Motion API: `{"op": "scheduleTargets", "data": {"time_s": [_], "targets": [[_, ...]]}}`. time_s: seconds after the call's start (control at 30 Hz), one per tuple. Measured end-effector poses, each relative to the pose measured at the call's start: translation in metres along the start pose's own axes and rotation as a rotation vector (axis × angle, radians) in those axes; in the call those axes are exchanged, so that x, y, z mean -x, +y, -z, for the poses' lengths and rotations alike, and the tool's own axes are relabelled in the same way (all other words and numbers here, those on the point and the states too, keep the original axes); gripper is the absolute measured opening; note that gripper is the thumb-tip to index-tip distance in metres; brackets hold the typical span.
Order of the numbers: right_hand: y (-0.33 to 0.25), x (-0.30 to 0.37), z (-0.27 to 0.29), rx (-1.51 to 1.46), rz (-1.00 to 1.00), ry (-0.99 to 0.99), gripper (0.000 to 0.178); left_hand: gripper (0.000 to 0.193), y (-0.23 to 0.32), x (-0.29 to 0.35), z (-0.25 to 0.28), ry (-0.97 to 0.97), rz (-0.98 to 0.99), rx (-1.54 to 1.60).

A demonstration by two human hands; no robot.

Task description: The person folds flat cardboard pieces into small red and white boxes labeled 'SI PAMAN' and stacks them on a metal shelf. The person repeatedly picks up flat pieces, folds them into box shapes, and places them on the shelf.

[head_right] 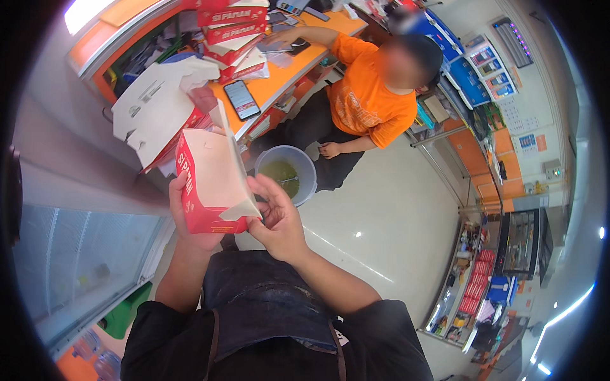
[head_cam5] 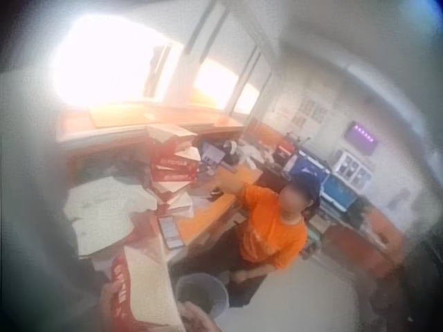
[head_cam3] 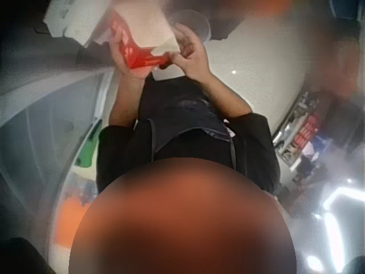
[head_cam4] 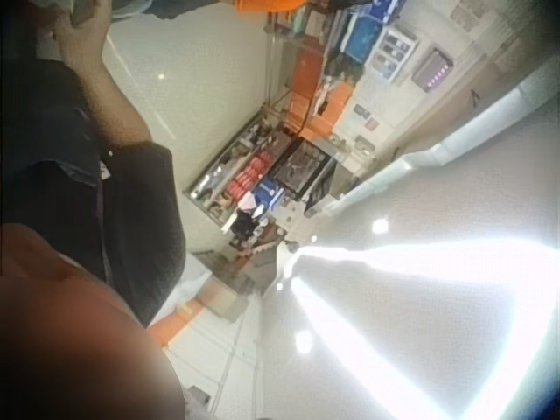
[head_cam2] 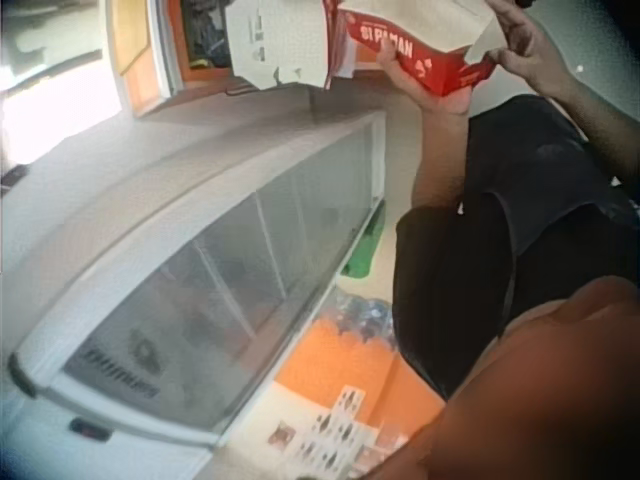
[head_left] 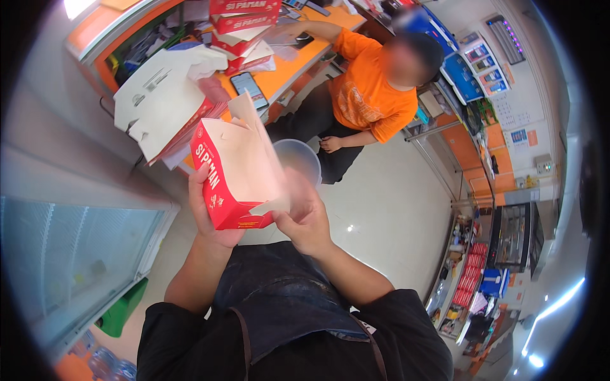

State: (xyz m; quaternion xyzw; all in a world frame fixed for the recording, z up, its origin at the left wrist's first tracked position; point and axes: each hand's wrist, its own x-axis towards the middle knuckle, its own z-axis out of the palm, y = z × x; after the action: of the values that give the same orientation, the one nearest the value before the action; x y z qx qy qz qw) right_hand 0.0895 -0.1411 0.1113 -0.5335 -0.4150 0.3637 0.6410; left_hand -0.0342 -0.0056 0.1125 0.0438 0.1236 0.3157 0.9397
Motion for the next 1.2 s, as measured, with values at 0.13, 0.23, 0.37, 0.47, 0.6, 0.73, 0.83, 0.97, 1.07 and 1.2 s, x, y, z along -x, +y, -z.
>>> {"op": "scheduleTargets", "data": {"time_s": [0.13, 0.23, 0.37, 0.47, 0.6, 0.73, 0.83, 0.97, 1.07, 1.2], "targets": [[-0.010, -0.006, 0.009, 0.588, 0.227, -0.094, 0.079, 0.068, -0.005, -0.021, -0.012, -0.029, -0.024, -0.028], [-0.019, -0.012, 0.016, 0.795, 0.354, -0.088, 0.088, 0.068, -0.015, -0.030, -0.019, 0.042, -0.123, -0.122], [-0.012, -0.019, 0.044, 0.798, 0.477, 0.025, 0.095, 0.074, -0.055, -0.032, -0.028, 0.038, -0.117, -0.428], [-0.014, -0.023, 0.075, 0.756, 0.530, 0.116, 0.092, 0.067, -0.056, -0.024, -0.030, 0.018, -0.085, -0.381], [-0.023, -0.027, 0.113, -0.044, 0.138, 0.196, 0.061, 0.060, -0.041, -0.034, -0.021, 0.216, -0.488, -0.603], [-0.001, -0.012, 0.151, -0.597, -0.202, 0.050, 0.053, 0.060, -0.027, -0.023, -0.017, -0.197, -0.520, -0.916], [0.009, -0.011, 0.158, -0.789, -0.345, -0.018, 0.054, 0.058, -0.016, -0.004, 0.008, -0.347, -0.526, -1.282], [0.025, -0.002, 0.160, -0.823, -0.401, -0.009, 0.055, 0.055, -0.023, 0.004, 0.000, -0.352, -0.597, -1.457], [0.034, 0.001, 0.162, -0.806, -0.386, -0.059, 0.054, 0.048, -0.032, 0.006, 0.017, -0.246, -0.626, -1.381], [0.039, -0.003, 0.165, -0.751, -0.362, -0.074, 0.054, 0.045, -0.060, 0.007, 0.016, 0.007, -0.586, -1.229]]}}
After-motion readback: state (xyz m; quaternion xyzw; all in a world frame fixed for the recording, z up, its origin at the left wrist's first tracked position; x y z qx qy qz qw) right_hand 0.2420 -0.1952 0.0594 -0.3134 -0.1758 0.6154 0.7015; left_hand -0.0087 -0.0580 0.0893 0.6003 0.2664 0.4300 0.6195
